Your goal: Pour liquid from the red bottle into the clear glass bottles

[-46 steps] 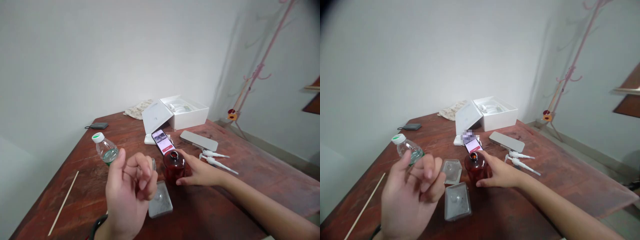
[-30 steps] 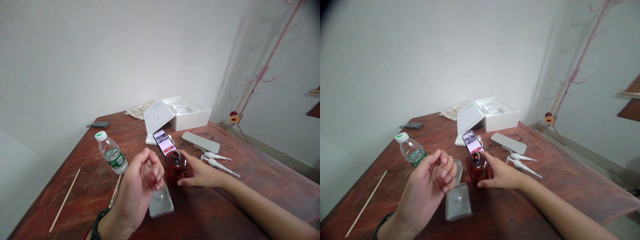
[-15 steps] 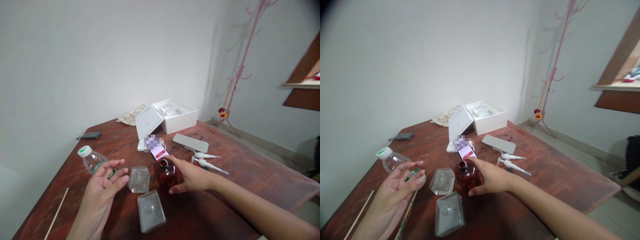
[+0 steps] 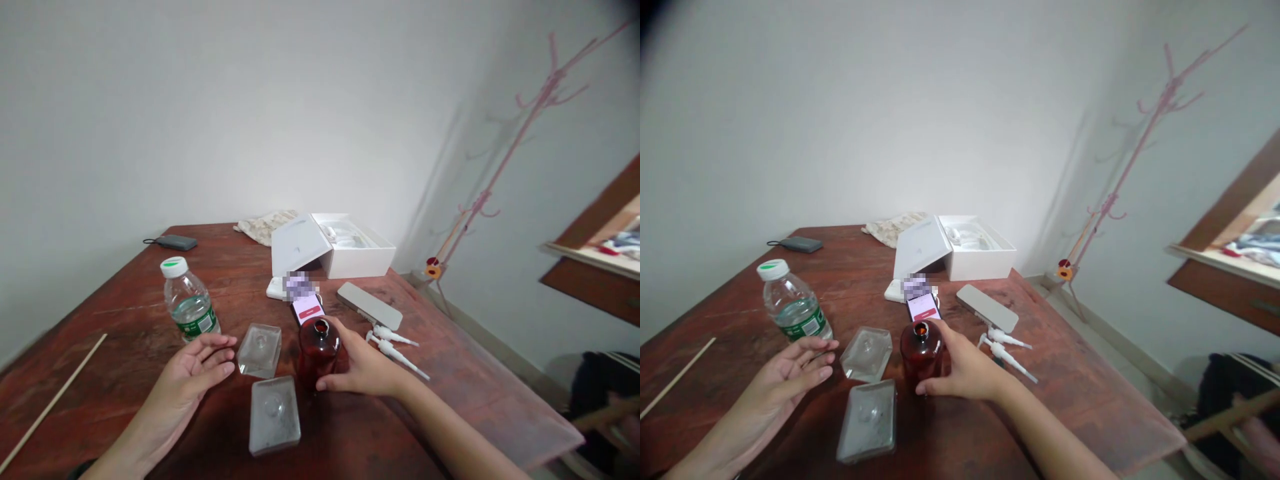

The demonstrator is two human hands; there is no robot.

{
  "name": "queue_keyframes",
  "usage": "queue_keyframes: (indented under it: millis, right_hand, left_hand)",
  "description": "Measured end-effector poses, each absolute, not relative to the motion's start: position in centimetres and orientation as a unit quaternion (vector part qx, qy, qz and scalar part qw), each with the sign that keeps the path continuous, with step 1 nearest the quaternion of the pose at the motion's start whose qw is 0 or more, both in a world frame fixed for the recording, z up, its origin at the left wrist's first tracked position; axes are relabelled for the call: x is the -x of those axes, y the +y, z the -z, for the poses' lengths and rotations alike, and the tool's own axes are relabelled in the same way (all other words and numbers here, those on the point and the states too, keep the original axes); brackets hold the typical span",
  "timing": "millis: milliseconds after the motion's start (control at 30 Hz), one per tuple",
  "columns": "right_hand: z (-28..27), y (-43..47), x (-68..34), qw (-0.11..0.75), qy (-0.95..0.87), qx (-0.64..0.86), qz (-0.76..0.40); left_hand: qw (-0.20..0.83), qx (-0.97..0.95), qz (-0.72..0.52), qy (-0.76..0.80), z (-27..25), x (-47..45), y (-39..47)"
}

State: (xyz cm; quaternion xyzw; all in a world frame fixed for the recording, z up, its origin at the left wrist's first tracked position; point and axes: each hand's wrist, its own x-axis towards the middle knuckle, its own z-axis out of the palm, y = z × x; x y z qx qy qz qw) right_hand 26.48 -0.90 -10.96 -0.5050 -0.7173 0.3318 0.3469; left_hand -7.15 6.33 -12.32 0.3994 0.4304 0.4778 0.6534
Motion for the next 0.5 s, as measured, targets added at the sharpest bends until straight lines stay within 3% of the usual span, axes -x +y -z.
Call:
queue_keyframes:
  millis: [233, 500]
  right_hand:
    - [11.4, -0.9, -26.5, 0.357, -0.714, 0.491, -0.349]
    - [12.2, -1.0, -27.1, 0.332, -0.707, 0.529, -0.331]
  left_hand:
    - [0.595, -0.492, -0.479, 0.417, 11.5, 6.9, 6.0]
    - [0.609, -0.506, -0.482, 0.375, 12.6, 7.3, 6.9]
